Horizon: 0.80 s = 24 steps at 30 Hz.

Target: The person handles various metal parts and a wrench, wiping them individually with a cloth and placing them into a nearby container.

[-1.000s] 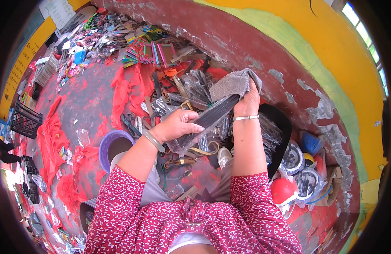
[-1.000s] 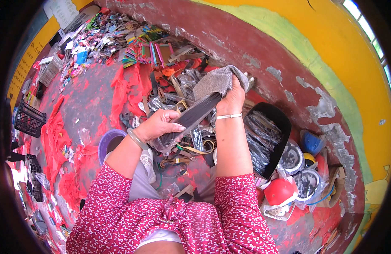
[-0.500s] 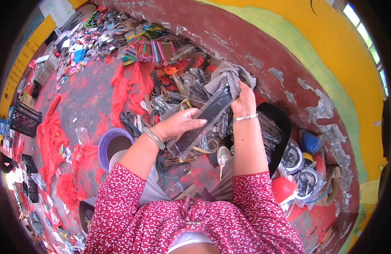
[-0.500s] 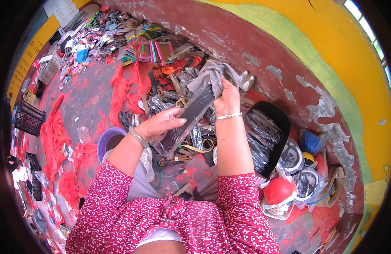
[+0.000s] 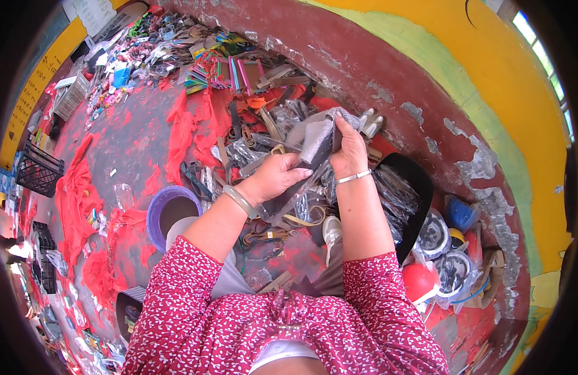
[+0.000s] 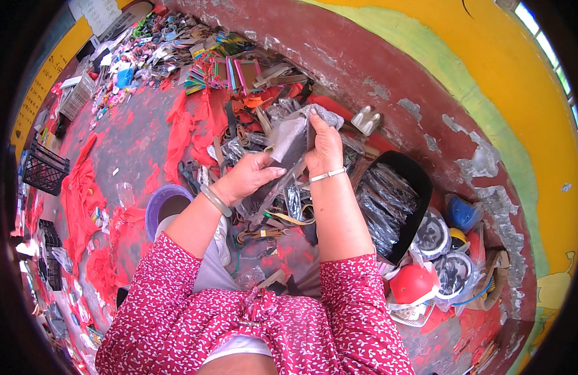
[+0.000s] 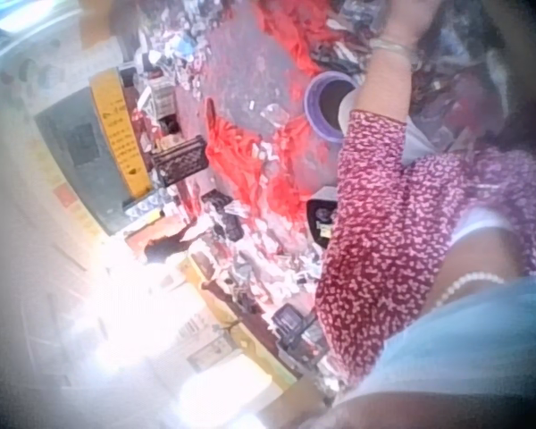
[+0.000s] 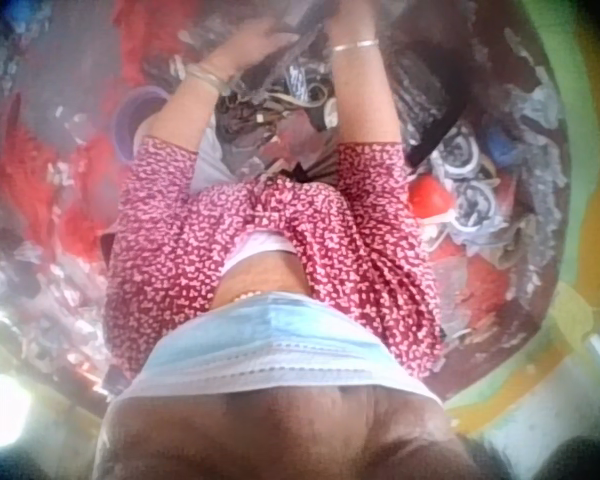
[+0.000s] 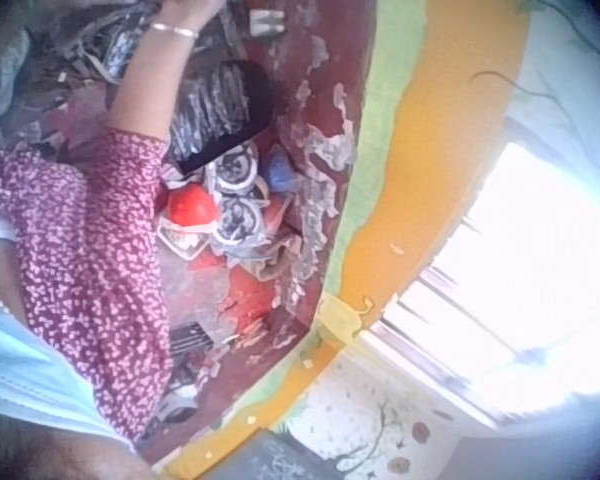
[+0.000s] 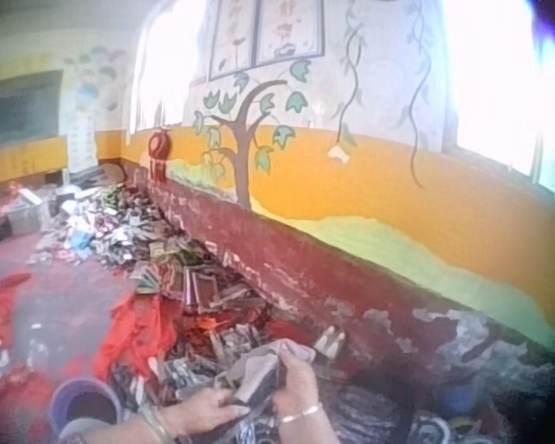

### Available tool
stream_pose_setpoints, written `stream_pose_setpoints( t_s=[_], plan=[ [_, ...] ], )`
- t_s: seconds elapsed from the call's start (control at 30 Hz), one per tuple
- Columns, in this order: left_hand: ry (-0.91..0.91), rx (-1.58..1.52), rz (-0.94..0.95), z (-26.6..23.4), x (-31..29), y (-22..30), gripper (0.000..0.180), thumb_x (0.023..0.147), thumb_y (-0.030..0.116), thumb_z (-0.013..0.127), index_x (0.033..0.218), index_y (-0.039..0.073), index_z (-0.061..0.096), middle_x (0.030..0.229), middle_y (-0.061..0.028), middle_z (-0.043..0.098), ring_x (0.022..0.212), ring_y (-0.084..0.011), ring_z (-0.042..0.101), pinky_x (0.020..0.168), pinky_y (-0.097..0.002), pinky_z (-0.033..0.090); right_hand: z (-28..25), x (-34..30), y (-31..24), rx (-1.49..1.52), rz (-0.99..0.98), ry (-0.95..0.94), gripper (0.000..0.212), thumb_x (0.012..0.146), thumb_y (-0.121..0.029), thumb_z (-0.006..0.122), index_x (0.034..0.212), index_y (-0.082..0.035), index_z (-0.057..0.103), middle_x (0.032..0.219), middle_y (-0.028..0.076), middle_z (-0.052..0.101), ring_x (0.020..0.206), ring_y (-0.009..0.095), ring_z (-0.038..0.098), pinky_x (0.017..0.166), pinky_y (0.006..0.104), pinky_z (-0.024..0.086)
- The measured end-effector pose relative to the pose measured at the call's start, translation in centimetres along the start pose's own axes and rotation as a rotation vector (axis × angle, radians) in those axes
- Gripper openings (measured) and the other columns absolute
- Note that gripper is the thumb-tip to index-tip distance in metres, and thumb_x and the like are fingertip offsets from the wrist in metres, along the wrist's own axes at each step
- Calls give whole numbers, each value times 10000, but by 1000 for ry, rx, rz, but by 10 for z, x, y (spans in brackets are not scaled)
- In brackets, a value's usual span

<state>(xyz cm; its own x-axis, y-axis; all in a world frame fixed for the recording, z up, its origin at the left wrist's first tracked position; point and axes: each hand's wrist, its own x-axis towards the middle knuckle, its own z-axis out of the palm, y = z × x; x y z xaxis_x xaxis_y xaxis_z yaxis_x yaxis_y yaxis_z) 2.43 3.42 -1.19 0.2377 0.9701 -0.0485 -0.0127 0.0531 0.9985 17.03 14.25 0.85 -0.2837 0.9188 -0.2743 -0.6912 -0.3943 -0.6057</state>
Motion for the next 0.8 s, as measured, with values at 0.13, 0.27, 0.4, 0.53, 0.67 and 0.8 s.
stream_pose_setpoints(
  t_s=[0.13,0.27,0.4,0.53,0.67,0.8],
  plan=[
    [-17,-33,-51,4,-7,19,139,853,147,597,851,7,600,702,7,579,626,-63,538,564,-217,442,-4,4,4,62,-104,139,97,838,-103,587,907,-36,594,872,99,640,774,225,621,697,363,511],
    [-212,485,-19,-15,-19,5,155,849,169,604,819,17,603,707,15,574,649,-57,536,603,-236,451,-52,30,-65,113,-304,107,171,890,-130,478,981,-8,554,943,121,624,870,268,606,788,410,491],
    [103,-237,-200,-27,-29,11,153,874,171,566,933,31,578,768,-24,604,685,-90,571,645,-241,472,-53,13,-105,-147,-471,137,191,885,-123,490,1002,6,566,985,105,618,881,237,597,767,362,483],
    [150,-457,-89,-42,-23,9,165,884,110,530,1023,22,545,895,-83,628,778,-144,611,730,-285,506,-42,14,-87,-942,-567,358,238,862,-114,503,1039,23,585,951,93,615,821,178,578,693,310,452],
    [203,-567,-31,-39,-18,7,173,875,83,534,1034,17,544,934,-90,625,800,-157,617,754,-301,510,-34,9,-68,-1750,-461,207,295,725,-146,522,927,54,599,949,327,562,949,436,545,836,449,441],
    [241,-625,-27,-45,-15,-3,168,865,68,539,1024,18,551,928,-88,624,816,-160,613,741,-295,507,-33,4,-59,-2081,-221,72,291,726,-140,516,969,-39,640,980,247,595,958,388,566,839,420,452]
  ],
)
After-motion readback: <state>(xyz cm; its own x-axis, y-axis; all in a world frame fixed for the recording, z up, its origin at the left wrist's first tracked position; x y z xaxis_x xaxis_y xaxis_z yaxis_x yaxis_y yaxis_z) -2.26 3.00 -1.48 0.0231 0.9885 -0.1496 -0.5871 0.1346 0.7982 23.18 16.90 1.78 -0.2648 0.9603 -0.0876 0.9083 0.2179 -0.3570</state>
